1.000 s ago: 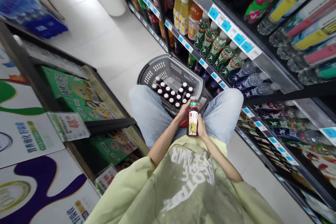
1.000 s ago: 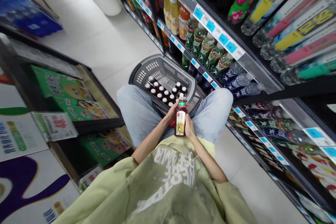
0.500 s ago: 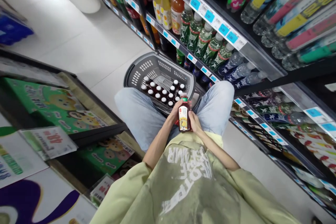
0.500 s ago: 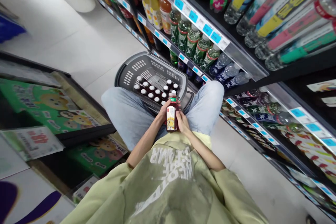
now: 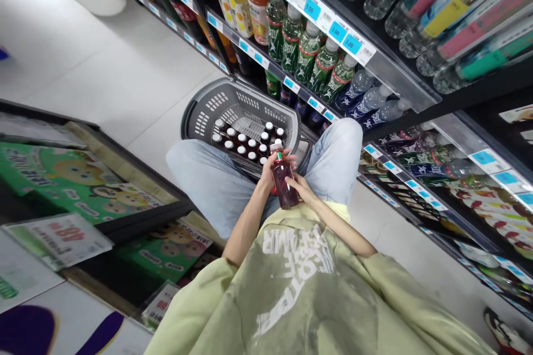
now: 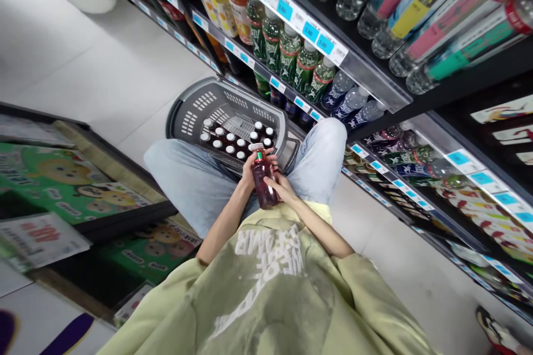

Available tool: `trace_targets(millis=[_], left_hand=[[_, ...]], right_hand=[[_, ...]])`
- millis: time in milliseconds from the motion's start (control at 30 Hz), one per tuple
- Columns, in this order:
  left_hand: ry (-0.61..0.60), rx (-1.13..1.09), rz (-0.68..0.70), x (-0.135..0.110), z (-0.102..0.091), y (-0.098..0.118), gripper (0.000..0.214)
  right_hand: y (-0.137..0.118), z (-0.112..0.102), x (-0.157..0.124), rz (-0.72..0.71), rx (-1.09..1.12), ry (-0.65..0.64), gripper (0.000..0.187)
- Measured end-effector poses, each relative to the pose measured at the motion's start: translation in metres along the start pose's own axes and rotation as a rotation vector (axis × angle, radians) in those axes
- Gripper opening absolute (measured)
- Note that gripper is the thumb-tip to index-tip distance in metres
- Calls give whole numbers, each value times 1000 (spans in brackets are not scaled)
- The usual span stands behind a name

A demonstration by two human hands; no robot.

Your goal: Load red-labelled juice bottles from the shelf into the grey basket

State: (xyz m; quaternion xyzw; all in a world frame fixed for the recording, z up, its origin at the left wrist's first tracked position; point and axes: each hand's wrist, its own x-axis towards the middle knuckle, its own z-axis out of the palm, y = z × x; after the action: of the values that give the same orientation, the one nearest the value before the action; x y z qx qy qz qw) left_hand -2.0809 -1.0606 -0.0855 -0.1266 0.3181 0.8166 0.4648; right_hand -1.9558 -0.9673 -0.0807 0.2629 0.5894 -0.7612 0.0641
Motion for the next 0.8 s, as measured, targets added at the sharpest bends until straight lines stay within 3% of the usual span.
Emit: trace_targets(millis=[100,800], left_hand=[[-31,10,11,-2,0,0,59],[-54,12,79,-4,1,3,54]], right_hand=[[1,1,-1,-39,-49,57,61],[-7,8,-11,-58,-102,120,61]])
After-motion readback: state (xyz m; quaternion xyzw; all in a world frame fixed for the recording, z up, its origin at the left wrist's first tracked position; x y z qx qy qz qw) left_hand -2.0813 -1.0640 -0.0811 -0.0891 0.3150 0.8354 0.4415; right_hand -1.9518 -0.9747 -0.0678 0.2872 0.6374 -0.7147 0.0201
